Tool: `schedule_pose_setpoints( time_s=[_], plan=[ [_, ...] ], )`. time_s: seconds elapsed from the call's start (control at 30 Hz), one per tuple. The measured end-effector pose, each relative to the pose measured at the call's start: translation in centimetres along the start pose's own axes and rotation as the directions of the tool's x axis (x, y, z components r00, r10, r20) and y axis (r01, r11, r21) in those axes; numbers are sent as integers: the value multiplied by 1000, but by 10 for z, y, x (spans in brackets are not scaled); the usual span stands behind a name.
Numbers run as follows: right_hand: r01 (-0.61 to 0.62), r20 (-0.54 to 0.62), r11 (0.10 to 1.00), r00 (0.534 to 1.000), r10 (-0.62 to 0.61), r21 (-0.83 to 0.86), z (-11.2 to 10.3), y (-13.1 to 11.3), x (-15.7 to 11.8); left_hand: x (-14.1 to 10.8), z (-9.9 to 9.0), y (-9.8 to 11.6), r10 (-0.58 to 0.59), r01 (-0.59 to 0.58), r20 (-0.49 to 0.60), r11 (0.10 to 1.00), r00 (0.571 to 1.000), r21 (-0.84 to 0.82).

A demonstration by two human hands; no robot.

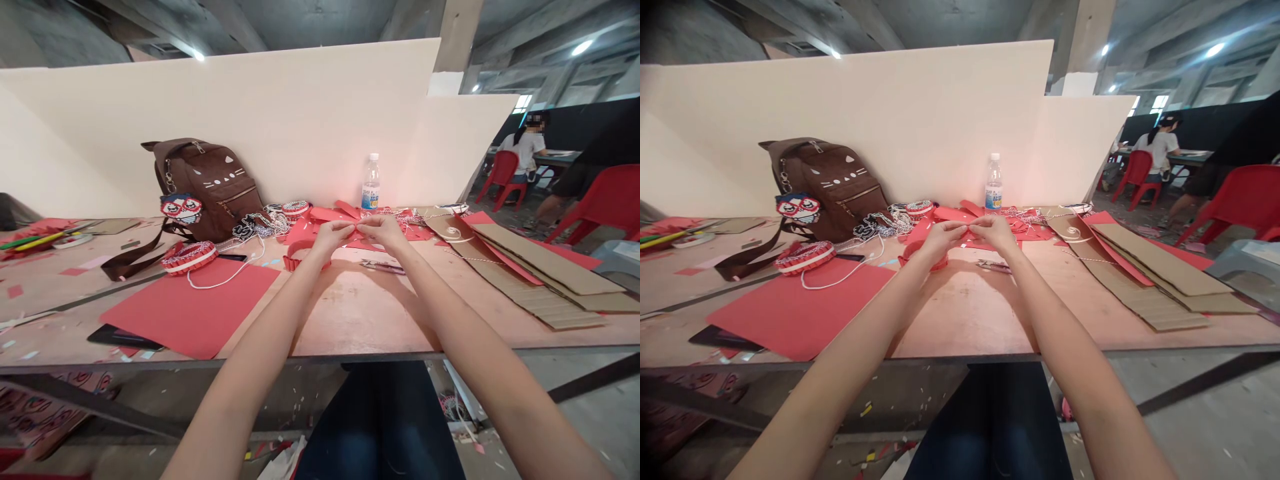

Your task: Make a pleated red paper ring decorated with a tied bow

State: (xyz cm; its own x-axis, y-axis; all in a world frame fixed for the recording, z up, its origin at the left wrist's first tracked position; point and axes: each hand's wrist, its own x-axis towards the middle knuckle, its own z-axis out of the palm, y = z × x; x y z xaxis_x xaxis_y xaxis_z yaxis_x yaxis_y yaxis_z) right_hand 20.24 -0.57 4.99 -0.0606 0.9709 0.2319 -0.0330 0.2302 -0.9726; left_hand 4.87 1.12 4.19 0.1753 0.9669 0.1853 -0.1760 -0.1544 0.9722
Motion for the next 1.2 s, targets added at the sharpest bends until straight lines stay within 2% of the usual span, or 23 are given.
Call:
schedule_pose_setpoints(
  time_s=[0.23, 0.5, 0.7, 0.93, 1.1, 1.2],
  plan=[
    [-74, -41, 997, 996, 74, -4, 2, -1, 0, 3, -2, -4, 15, -16, -11, 1000, 1000, -13],
    [16, 0, 1000, 1000, -16, 23, -1, 4, 3, -1, 1, 3, -20, 20, 12, 998, 1000, -59],
    [-52, -37, 998, 998, 53, 28, 0, 3, 2, 0, -2, 0, 14, -15, -17, 999, 1000, -51],
    [18, 30, 998, 999, -20, 67, -3, 6, 3, 2, -3, -5, 35, -35, 3, 999, 999, -21],
    [12, 8, 990, 1000, -13, 139, 6, 7, 2, 5, -3, -6, 103, -100, -51, 993, 993, 56],
    [4, -55, 975, 998, 8, 224, 10, 6, 1, 5, -8, 4, 160, -145, -73, 973, 984, 177]
  ],
)
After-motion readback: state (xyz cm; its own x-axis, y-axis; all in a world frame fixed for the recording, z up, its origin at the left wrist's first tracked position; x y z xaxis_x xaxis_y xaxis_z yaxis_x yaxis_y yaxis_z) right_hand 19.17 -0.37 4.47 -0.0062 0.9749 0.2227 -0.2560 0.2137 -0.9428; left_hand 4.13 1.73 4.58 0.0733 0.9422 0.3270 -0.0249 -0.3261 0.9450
